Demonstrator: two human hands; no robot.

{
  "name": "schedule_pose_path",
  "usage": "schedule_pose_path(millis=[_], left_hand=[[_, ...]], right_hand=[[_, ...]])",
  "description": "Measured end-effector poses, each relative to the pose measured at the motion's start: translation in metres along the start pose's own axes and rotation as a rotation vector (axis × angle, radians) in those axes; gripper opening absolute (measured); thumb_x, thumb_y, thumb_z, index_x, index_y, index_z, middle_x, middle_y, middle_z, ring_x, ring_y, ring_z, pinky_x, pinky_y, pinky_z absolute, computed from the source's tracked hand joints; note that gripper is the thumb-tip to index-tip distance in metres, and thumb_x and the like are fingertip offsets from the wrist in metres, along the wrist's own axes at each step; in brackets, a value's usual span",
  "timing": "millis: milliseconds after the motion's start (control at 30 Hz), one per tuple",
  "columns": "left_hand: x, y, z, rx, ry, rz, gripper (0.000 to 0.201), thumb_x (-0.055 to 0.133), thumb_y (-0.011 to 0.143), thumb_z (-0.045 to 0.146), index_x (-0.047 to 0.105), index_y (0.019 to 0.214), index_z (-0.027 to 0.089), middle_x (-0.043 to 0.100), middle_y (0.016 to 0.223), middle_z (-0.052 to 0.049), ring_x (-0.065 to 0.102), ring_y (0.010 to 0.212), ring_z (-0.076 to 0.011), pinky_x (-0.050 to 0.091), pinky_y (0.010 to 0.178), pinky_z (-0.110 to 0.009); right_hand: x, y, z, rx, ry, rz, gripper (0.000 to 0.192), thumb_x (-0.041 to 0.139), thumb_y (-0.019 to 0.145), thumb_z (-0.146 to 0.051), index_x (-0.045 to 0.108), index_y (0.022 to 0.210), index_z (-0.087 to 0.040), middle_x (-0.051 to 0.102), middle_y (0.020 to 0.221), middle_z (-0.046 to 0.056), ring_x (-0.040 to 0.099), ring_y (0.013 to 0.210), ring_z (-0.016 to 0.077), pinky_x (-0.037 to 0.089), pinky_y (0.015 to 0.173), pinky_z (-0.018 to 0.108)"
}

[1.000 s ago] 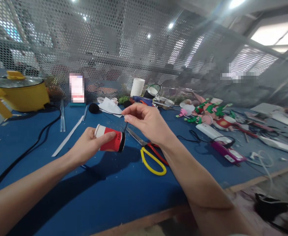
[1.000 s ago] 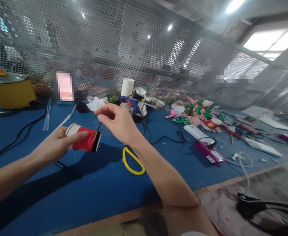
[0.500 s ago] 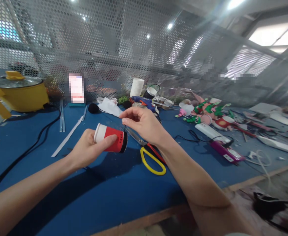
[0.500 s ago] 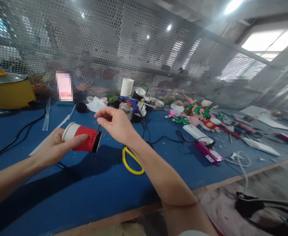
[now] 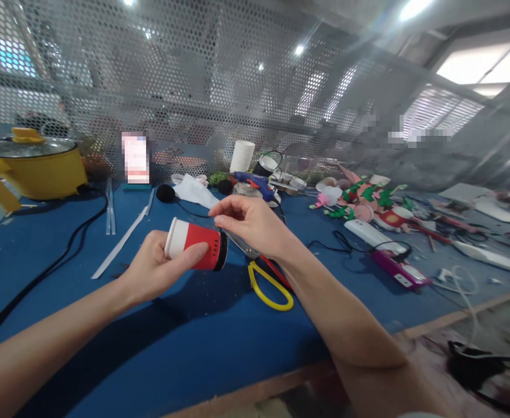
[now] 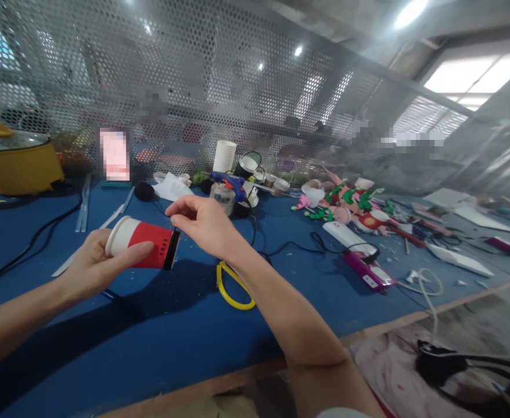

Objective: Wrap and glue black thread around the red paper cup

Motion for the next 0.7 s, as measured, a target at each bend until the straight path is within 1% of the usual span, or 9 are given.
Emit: schedule_pose_path(millis=[233, 400, 500, 600, 633, 700], left_hand=[[-0.001, -0.001, 0.001, 0.046, 0.004, -0.010, 0.033, 0.051, 0.069, 0.032, 0.036, 0.044, 0.017, 0.028, 0.042, 0.006, 0.023, 0.038, -0.0045, 0.018, 0.033, -0.018], [-0.002, 0.000, 0.002, 0.019, -0.049, 0.010, 0.030, 0.054, 0.068, 0.030, 0.041, 0.046, 0.016, 0.031, 0.042, 0.006, 0.025, 0.038, -0.0043, 0.019, 0.034, -0.018], [-0.001, 0.000, 0.001, -0.038, -0.145, 0.026, 0.027, 0.057, 0.065, 0.029, 0.045, 0.046, 0.015, 0.035, 0.041, 0.006, 0.027, 0.037, -0.0042, 0.022, 0.035, -0.018], [-0.002, 0.001, -0.006, -0.136, -0.277, 0.061, 0.026, 0.061, 0.063, 0.030, 0.049, 0.046, 0.015, 0.039, 0.039, 0.006, 0.030, 0.035, -0.0039, 0.023, 0.034, -0.018], [-0.002, 0.001, -0.009, -0.178, -0.329, 0.082, 0.025, 0.062, 0.062, 0.031, 0.051, 0.047, 0.015, 0.041, 0.039, 0.006, 0.031, 0.035, -0.0038, 0.023, 0.034, -0.017], [-0.003, 0.003, -0.014, -0.268, -0.440, 0.135, 0.021, 0.065, 0.060, 0.030, 0.054, 0.050, 0.014, 0.046, 0.040, 0.006, 0.035, 0.034, -0.0039, 0.024, 0.033, -0.017]], right_hand=[[0.002, 0.001, 0.001, 0.003, 0.028, -0.024, 0.010, 0.053, 0.069, -0.011, 0.059, 0.077, -0.014, 0.059, 0.071, -0.001, 0.053, 0.063, 0.0083, 0.043, 0.062, 0.023], [0.003, 0.000, -0.001, 0.011, 0.033, -0.028, 0.010, 0.053, 0.069, -0.010, 0.059, 0.077, -0.013, 0.059, 0.070, 0.000, 0.054, 0.063, 0.0081, 0.043, 0.062, 0.022], [0.004, 0.000, 0.000, 0.011, 0.010, -0.040, 0.010, 0.053, 0.069, -0.010, 0.059, 0.077, -0.013, 0.059, 0.070, 0.000, 0.054, 0.063, 0.0082, 0.043, 0.061, 0.022], [0.005, 0.004, 0.008, 0.018, -0.053, -0.041, 0.011, 0.052, 0.071, -0.013, 0.059, 0.080, -0.014, 0.061, 0.072, 0.001, 0.054, 0.064, 0.0095, 0.043, 0.061, 0.023], [0.004, 0.006, 0.011, 0.017, -0.103, -0.019, 0.013, 0.051, 0.072, -0.014, 0.059, 0.082, -0.014, 0.061, 0.073, 0.002, 0.055, 0.065, 0.0104, 0.042, 0.062, 0.024], [-0.002, 0.009, 0.014, 0.008, -0.273, 0.065, 0.014, 0.050, 0.073, -0.015, 0.059, 0.083, -0.014, 0.062, 0.076, 0.003, 0.055, 0.068, 0.0127, 0.041, 0.065, 0.027]])
Point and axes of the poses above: each hand's wrist, its own y-axis towards the middle knuckle, its own x-axis out of the palm, z = x × y, the point moved 5 cm from there along y, towards the middle knuckle
